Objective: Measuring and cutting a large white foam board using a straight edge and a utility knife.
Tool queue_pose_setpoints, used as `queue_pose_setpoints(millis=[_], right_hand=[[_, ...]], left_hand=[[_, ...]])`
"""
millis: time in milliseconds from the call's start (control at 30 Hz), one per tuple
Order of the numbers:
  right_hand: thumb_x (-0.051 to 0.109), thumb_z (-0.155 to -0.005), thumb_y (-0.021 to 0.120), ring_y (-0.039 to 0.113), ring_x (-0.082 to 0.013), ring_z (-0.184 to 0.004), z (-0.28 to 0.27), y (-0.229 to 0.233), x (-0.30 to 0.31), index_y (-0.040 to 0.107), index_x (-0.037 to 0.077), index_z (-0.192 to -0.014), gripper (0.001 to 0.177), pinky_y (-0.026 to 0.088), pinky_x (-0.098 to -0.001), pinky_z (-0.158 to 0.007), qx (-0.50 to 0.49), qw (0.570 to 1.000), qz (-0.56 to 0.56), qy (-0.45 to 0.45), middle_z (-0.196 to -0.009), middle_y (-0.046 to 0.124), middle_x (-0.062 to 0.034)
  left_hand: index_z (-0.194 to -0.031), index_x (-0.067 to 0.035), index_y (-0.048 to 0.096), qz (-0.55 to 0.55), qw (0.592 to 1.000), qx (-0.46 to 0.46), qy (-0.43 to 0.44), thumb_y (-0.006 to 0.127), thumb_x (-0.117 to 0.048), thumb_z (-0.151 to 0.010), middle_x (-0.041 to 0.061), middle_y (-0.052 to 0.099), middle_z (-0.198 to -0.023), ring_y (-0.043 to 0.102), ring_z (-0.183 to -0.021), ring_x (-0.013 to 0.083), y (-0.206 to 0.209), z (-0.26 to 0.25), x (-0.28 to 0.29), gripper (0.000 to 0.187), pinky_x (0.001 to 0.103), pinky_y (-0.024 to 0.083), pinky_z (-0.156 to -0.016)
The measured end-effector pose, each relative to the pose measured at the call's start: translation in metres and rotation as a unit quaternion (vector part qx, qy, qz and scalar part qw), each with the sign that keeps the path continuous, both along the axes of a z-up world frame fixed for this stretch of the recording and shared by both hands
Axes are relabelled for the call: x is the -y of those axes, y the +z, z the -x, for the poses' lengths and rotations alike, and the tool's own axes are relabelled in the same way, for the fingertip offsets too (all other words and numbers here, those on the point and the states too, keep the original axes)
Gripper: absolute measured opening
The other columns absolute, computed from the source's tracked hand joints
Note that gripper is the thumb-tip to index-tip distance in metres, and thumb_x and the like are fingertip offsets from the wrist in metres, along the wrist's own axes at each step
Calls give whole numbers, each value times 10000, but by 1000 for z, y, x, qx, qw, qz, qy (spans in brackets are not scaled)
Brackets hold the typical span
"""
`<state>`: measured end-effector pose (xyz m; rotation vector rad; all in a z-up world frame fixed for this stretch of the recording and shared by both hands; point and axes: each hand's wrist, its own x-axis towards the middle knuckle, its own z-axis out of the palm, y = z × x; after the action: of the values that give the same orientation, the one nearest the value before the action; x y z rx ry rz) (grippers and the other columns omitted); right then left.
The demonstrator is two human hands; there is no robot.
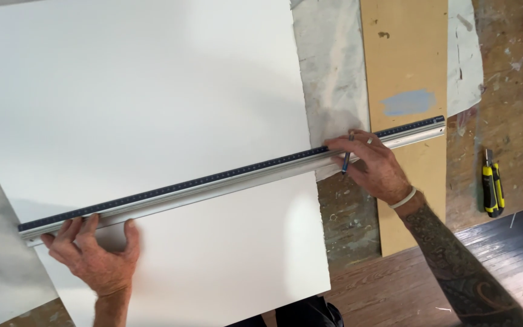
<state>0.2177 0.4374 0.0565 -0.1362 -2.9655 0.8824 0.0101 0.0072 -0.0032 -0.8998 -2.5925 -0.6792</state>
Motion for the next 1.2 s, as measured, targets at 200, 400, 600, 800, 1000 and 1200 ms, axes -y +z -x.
queue_pose_setpoints(millis=[200, 400, 600, 800, 1000, 1200], right_hand=[[87, -961, 589, 545, -142, -728, 32, 0, 12, 673, 31, -1145, 211, 480, -269, -653, -6, 961, 245, -129, -845, 620, -65], [27, -831, 659, 605, -69, -597, 39, -26, 11, 654, 84, -861, 65, 466, -188, -488, 59, 949, 261, -169, -742, 678, -12], [10, -795, 625, 576, -76, -623, 35, -39, 9, 650, 84, -824, 84, 488, -206, -572, 55, 931, 311, -181, -734, 633, 0], [27, -780, 674, 540, -51, -525, 36, -40, 13, 714, 73, -806, 66, 431, -170, -462, 68, 948, 257, -176, -731, 688, 6], [47, -803, 695, 539, -58, -537, 33, -46, 13, 712, 76, -820, 37, 447, -187, -486, 40, 958, 225, -172, -727, 682, 20], [33, -799, 696, 499, -41, -495, 33, -45, 12, 717, 66, -823, 46, 416, -180, -462, 41, 960, 221, -169, -730, 681, 29]], left_hand=[[-1090, 137, 597, 6, 1000, 5, -11, 725, -295, -936, 296, 488, -1133, 545, -1109, 516, -2, -1, 0, 476, 731, 292, -1125], [-1098, 152, 583, 14, 1000, 7, -19, 727, -258, -941, 306, 476, -1141, 530, -1121, 520, -7, -1, 4, 462, 752, 295, -1115], [-1102, 150, 580, 16, 1000, 16, -12, 738, -232, -920, 290, 467, -1144, 530, -1132, 516, -10, -2, 6, 452, 752, 277, -1127], [-1097, 154, 585, 17, 1000, 12, -14, 723, -254, -936, 302, 483, -1144, 528, -1131, 508, -9, -2, 4, 459, 739, 286, -1134], [-1099, 150, 588, 13, 1000, 21, -8, 745, -217, -909, 284, 476, -1143, 521, -1141, 504, -11, -2, 7, 442, 729, 263, -1141], [-1092, 152, 584, 15, 1000, 16, -12, 736, -227, -921, 284, 469, -1139, 514, -1128, 493, -10, -2, 5, 444, 748, 285, -1125]])
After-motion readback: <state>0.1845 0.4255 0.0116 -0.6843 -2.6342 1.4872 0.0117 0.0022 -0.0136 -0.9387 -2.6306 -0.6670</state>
